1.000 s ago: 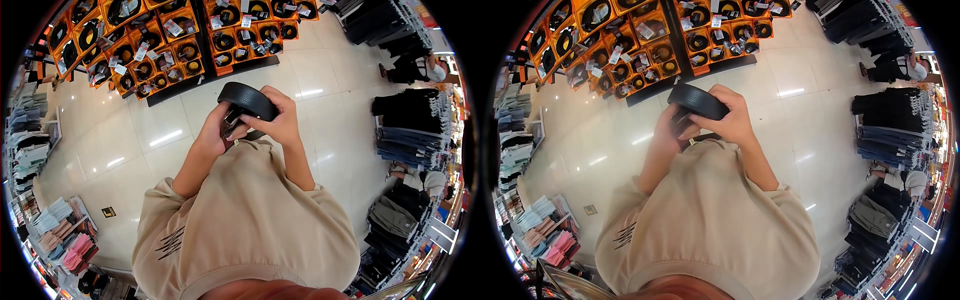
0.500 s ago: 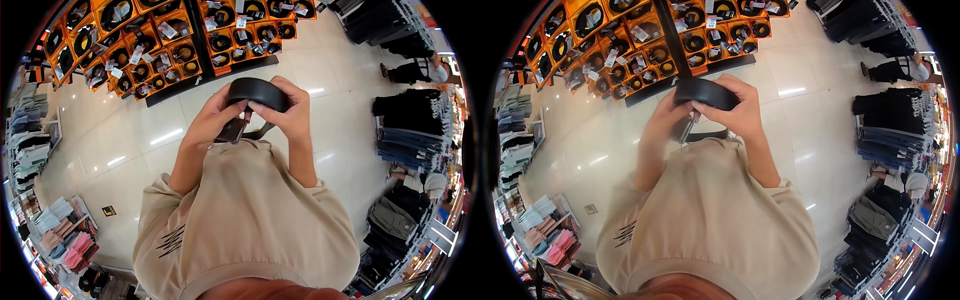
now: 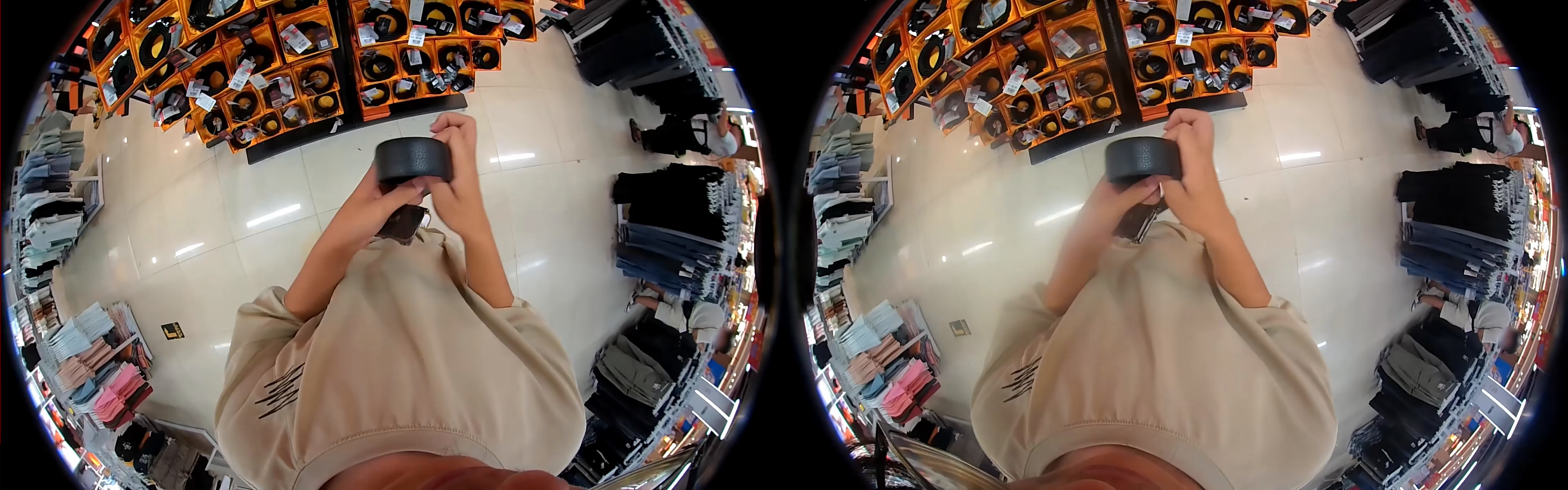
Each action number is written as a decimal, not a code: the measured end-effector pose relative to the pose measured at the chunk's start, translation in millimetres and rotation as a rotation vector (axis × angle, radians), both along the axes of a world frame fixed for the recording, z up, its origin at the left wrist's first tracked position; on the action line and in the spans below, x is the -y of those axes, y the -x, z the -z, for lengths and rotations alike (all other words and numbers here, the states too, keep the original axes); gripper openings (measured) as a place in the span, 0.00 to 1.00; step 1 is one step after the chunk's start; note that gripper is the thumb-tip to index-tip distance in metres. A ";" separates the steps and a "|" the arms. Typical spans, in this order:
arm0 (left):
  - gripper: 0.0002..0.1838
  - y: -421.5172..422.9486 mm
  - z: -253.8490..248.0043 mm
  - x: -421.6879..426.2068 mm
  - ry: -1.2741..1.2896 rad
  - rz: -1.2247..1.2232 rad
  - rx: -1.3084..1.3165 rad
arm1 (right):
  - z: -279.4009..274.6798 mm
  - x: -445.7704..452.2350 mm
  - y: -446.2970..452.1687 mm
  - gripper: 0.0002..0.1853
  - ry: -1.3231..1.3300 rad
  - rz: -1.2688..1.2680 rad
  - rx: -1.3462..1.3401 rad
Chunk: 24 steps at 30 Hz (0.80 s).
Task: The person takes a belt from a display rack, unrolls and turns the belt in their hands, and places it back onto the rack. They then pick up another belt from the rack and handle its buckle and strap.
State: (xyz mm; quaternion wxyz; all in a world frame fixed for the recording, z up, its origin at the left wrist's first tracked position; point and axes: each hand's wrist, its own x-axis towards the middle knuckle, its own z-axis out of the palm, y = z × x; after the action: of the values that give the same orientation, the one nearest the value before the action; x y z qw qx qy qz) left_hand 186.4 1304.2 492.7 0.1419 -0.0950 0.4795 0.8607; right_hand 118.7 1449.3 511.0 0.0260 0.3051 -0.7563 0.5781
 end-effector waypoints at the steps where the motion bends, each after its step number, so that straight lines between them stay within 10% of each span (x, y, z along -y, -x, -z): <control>1: 0.22 -1.9 -3.1 2.0 0.091 -0.057 -0.072 | -4.0 -4.6 3.9 0.16 -0.031 -0.021 -0.051; 11: 0.21 -28.2 -15.4 18.2 0.865 -0.095 -0.403 | -35.8 -4.9 -15.6 0.14 -0.640 -0.110 -0.209; 24: 0.23 -35.9 -10.4 14.6 0.805 0.011 -0.426 | -31.6 -6.1 -33.8 0.26 -0.585 -0.142 -0.032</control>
State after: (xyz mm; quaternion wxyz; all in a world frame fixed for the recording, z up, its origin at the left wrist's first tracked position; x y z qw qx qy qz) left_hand 222.2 1289.6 503.1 -0.0038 0.0391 0.7949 0.6055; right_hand 152.5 1455.4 542.7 -0.0915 0.3608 -0.8670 0.3312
